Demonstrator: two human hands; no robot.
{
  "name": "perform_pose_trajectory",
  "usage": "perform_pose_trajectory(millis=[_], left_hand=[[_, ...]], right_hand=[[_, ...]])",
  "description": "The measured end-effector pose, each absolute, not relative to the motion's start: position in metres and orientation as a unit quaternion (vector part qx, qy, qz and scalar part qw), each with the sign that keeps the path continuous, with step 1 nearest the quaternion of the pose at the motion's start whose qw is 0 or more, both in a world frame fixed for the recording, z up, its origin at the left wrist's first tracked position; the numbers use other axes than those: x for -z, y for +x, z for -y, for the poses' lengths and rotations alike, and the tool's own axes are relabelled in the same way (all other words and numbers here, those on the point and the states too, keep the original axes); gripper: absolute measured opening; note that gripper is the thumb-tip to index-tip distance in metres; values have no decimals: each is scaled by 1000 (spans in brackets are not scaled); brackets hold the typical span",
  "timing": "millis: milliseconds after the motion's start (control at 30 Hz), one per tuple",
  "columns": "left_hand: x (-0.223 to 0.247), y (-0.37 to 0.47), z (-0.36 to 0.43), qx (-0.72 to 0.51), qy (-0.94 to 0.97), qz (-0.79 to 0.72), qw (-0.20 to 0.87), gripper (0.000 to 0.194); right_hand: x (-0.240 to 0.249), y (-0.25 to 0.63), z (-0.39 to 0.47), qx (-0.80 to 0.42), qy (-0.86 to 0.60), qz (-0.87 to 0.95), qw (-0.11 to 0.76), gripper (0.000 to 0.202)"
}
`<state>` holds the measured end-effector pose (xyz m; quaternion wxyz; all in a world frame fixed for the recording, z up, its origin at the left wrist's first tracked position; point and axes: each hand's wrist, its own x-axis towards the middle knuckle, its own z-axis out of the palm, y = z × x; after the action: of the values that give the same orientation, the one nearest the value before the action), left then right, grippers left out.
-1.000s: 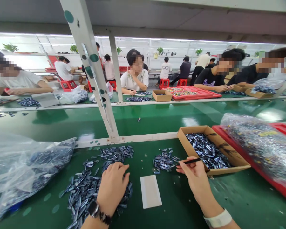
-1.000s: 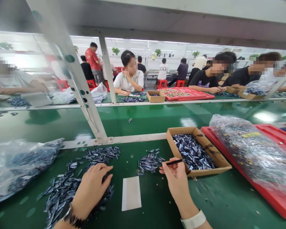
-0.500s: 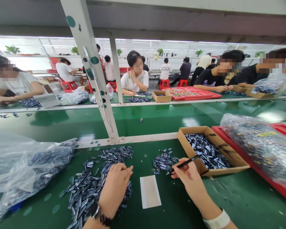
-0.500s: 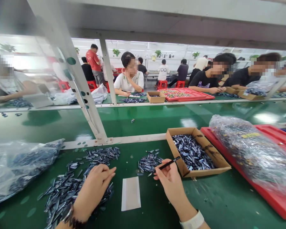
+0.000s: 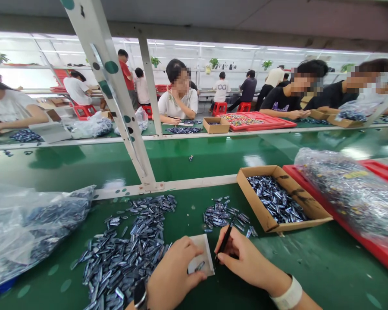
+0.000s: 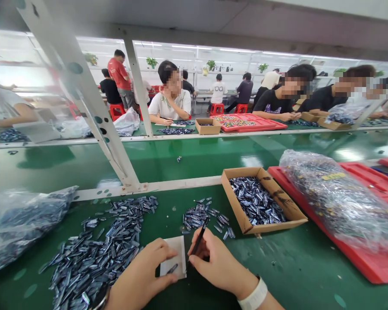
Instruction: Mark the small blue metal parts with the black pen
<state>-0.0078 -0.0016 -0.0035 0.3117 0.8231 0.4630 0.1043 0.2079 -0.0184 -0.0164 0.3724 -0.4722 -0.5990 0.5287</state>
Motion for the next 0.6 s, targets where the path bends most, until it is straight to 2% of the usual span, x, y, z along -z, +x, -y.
perform_pose_trajectory(millis=[200,367,500,600], left_hand=[[4,-10,6,-90,819,-483,295,16],[5,-3,8,-81,824,-481,288,16],[2,-1,10,-73,818,-483,303,8],[0,-4,10,-87,837,-461,282,14]], right_hand=[[17,208,17,-530,-476,600,364,20],[21,209,17,-536,-466,603,365,22],[19,209,18,-528,-462,611,366,21],[17,209,18,-522,-465,617,362,19]])
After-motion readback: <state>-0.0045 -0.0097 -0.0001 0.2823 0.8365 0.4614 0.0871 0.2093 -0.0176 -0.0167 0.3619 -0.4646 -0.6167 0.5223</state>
